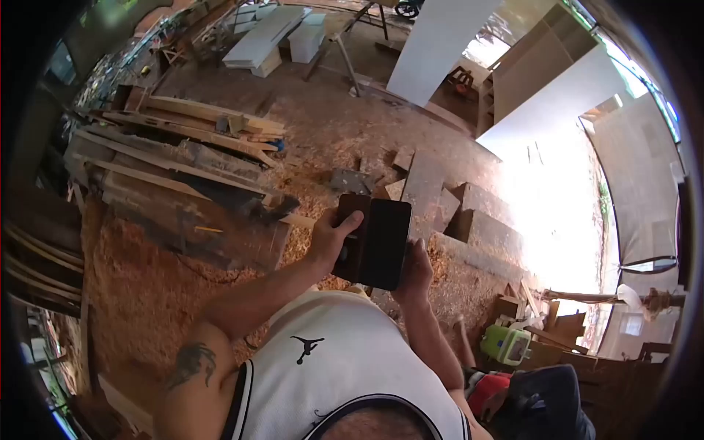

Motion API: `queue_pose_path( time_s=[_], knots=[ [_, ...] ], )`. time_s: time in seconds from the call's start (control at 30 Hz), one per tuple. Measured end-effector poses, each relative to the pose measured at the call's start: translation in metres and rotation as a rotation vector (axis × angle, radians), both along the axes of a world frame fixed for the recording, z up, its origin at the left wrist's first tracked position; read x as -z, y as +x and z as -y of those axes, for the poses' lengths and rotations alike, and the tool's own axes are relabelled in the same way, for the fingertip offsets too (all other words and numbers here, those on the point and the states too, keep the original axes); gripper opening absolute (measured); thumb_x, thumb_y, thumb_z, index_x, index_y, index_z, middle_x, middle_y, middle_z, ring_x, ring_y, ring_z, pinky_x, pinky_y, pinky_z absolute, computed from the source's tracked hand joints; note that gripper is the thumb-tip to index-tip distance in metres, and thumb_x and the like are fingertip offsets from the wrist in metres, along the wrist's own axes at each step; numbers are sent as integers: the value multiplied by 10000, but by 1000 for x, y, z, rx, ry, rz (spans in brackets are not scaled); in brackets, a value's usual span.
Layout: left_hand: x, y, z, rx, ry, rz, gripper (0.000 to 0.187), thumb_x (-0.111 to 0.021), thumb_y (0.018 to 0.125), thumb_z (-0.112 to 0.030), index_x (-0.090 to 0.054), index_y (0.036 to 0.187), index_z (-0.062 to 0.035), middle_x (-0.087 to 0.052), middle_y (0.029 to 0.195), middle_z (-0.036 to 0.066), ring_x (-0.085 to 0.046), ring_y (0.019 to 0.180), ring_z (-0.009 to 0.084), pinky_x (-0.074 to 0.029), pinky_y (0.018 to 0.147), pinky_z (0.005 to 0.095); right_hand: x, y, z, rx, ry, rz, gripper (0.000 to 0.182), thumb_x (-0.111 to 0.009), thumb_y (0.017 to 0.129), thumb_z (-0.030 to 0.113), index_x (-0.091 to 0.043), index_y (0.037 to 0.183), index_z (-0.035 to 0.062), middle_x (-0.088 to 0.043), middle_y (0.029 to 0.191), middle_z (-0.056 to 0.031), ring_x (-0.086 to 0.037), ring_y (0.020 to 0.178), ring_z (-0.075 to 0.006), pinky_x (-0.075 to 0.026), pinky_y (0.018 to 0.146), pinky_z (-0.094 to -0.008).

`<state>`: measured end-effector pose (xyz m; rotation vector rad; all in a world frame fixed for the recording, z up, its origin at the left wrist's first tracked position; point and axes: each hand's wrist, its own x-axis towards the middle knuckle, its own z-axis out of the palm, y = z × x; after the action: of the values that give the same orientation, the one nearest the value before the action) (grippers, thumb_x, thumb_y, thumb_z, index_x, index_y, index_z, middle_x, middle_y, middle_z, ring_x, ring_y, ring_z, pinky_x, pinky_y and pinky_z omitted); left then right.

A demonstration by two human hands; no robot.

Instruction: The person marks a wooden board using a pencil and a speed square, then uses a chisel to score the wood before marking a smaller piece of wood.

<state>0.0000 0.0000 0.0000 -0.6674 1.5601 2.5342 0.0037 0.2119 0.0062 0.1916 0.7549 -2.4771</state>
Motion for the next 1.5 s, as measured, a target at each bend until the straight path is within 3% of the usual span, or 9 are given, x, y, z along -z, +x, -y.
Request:
queue_pose_path(
  time_s=[0.27,0.33,0.43,0.63,0.67,0.87,1.17,1.27,1.5],
  knots=[
    [8,6,-5,88,-340,-181,505,-726,992,-381,-599,1324,-22,-707,1097,113,-680,987,191,-561,868,351,11,5,3,86,176,47,536,-439,1110,483,-574,1420,67,-695,1309,-115,-694,1157,-263,-560,1030,-431],
    [-18,15,-13,250,-25,-177,499,-716,988,-393,-633,1326,-35,-674,1217,186,-663,1107,286,-531,980,428,13,4,-1,6,242,-10,563,-421,1109,502,-562,1434,64,-692,1311,-120,-694,1158,-266,-565,1023,-425],
    [-29,40,-26,398,-1022,-800,455,-718,987,-365,-665,1269,-12,-518,1470,250,-541,1317,405,-447,1108,524,40,2,-14,19,273,-19,648,-385,1098,569,-537,1456,50,-672,1330,-137,-686,1173,-283,-577,1005,-419],
    [-27,23,-10,532,-1132,-1082,434,-815,852,-297,-707,1173,-25,-379,1604,266,-433,1427,466,-311,1200,581,19,2,-13,-219,168,207,914,-398,1003,772,-488,1491,3,-610,1404,-177,-658,1224,-333,-559,1041,-432],
    [-29,24,-10,482,-1177,-1121,424,-843,804,-266,-698,1129,-36,-539,1453,216,-518,1358,406,-288,1191,601,23,4,-8,-160,249,267,963,-388,991,797,-489,1483,-24,-641,1348,-199,-672,1207,-353,-573,1020,-464],
    [22,14,11,879,-1192,-812,471,-876,767,-333,-667,1077,-46,-682,1022,111,-661,1111,341,-473,1000,532,35,-13,-17,-682,396,-14,906,-424,1033,692,-484,1455,-107,-696,1260,-208,-729,1080,-338,-604,889,-459],
    [55,43,40,903,-737,-433,589,-822,809,-277,-565,1306,-91,-675,1035,155,-703,844,310,-558,716,418,24,-26,5,-812,799,-452,480,-641,987,397,-713,1212,-20,-752,1082,-152,-739,954,-244,-599,839,-383],
    [53,47,46,975,-17,-61,880,-815,842,-336,-370,1568,-117,-661,1059,155,-689,896,283,-554,761,420,21,-25,29,-780,646,-335,562,-665,989,430,-648,1300,-37,-741,1097,-151,-738,933,-259,-597,837,-378],
    [168,138,95,1038,-780,310,1035,-626,944,-668,-138,1701,-157,-536,1521,270,-533,1387,416,-411,1154,467,99,-37,3,-662,981,-326,578,-644,1014,459,-593,1393,25,-709,1236,-124,-743,975,-266,-610,809,-388]
  ],
)
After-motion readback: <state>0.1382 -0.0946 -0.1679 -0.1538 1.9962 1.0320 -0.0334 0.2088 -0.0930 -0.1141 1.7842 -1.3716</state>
